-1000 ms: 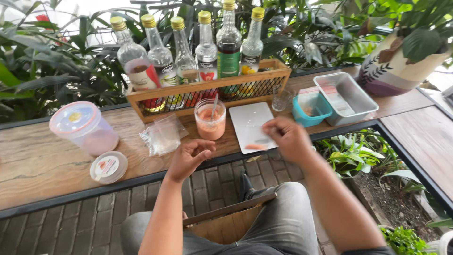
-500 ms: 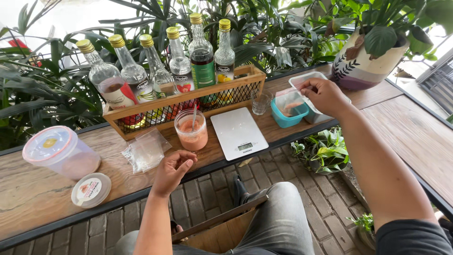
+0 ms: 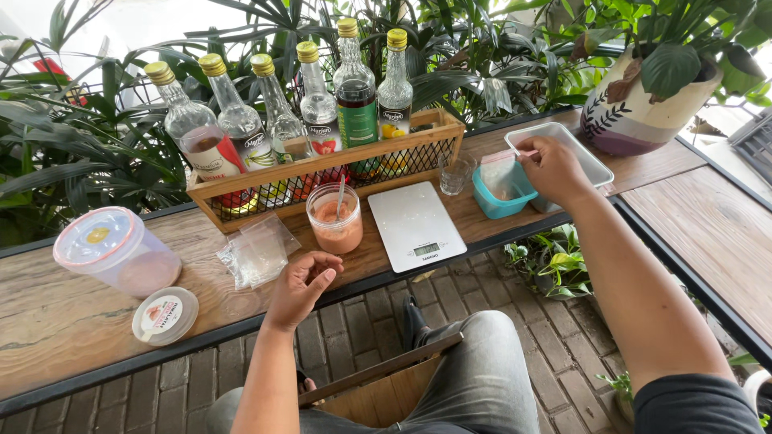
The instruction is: The person scoops a pink paste from a jar into small plastic bags using a spoon, weighs each bag on a digital scale, and places the sealed bags into a container. The process is repeated multiple times.
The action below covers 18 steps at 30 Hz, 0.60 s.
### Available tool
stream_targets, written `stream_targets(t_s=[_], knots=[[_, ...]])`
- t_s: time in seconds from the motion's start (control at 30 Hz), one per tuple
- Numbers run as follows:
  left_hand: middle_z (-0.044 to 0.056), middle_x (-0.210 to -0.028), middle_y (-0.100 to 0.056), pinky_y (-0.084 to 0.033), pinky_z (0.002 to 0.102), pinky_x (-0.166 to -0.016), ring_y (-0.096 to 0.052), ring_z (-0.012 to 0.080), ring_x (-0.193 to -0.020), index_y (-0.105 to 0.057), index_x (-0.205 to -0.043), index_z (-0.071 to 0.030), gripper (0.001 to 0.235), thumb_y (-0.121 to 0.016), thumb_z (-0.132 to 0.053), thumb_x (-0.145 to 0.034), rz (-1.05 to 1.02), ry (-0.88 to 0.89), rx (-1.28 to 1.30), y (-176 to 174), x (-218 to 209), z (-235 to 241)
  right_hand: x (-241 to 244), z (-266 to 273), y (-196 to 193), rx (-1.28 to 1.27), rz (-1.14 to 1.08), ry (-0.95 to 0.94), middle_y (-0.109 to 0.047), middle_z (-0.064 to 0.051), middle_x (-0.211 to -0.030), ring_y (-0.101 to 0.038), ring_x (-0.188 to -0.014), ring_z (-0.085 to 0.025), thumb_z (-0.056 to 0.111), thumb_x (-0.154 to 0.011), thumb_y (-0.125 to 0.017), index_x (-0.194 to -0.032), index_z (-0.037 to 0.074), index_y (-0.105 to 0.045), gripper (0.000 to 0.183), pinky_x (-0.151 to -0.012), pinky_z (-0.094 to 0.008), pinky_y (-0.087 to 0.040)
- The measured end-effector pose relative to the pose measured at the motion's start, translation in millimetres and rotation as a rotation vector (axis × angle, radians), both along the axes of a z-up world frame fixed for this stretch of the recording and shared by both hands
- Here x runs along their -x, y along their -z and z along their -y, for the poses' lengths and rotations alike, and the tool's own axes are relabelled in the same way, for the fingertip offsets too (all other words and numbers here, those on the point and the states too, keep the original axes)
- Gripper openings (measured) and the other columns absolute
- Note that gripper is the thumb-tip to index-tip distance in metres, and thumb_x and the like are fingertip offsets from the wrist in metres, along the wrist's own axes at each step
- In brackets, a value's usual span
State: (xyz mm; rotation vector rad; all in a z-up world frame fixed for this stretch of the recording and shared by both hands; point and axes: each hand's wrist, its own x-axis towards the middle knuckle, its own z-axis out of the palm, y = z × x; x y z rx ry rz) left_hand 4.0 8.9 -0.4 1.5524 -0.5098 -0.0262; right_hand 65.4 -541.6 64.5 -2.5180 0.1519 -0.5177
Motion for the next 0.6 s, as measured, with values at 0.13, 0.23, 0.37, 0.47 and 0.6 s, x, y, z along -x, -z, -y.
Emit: stream_targets(t_s=[0.13,0.23,0.37,0.47,0.6], knots=[[0.007,-0.092,-0.082,-0.047,0.023,-0.070,-0.058,0.0067,-0.076,-0.086,-0.110,-0.004,0.019,-0.078,-0.014,-0.096,-0.006,0.008,0.007,1,-1,-1,21,-4,-1,-0.006,0.054,0.039,-0.077,-0.006,-0.122,-0.076,-0.109,-0.024,0.025,-0.104,-0.076,-0.131,0.024,-0.079,0.027,-0.094,-0.042,-0.061],[0.008,-0.092,-0.082,-0.047,0.023,-0.070,-0.059,0.0072,-0.076,-0.085,-0.110,-0.004,0.019,-0.078,-0.015,-0.096,0.001,0.015,0.006,1,-1,-1,27,-14,0,0.050,0.085,-0.008,-0.076,-0.008,-0.114,-0.077,-0.106,-0.029,0.022,-0.104,-0.076,-0.126,0.021,-0.082,0.022,-0.093,-0.043,-0.062],[0.006,-0.091,-0.081,-0.046,0.022,-0.071,-0.058,0.0063,-0.077,-0.085,-0.110,-0.004,0.020,-0.078,-0.015,-0.096,0.018,0.008,-0.015,-2,2,-1,22,-30,8,0.173,0.045,-0.135,-0.078,-0.013,-0.102,-0.076,-0.097,-0.038,0.028,-0.103,-0.076,-0.110,0.016,-0.084,0.016,-0.089,-0.050,-0.060],[0.005,-0.091,-0.081,-0.046,0.022,-0.073,-0.058,0.0066,-0.078,-0.086,-0.110,-0.005,0.020,-0.078,-0.017,-0.096,0.035,0.000,-0.025,-1,1,0,8,-34,16,0.152,-0.149,-0.082,-0.080,-0.015,-0.100,-0.074,-0.105,-0.044,0.046,-0.111,-0.061,-0.104,0.017,-0.084,0.037,-0.094,-0.056,-0.059],[0.006,-0.091,-0.082,-0.046,0.023,-0.075,-0.058,0.0079,-0.078,-0.086,-0.110,-0.006,0.020,-0.079,-0.017,-0.094,0.039,-0.021,-0.025,5,-2,1,6,-57,6,0.087,-0.350,-0.024,-0.081,-0.028,-0.109,-0.069,-0.118,-0.055,0.057,-0.119,-0.037,-0.107,0.003,-0.084,0.073,-0.109,-0.066,-0.052]])
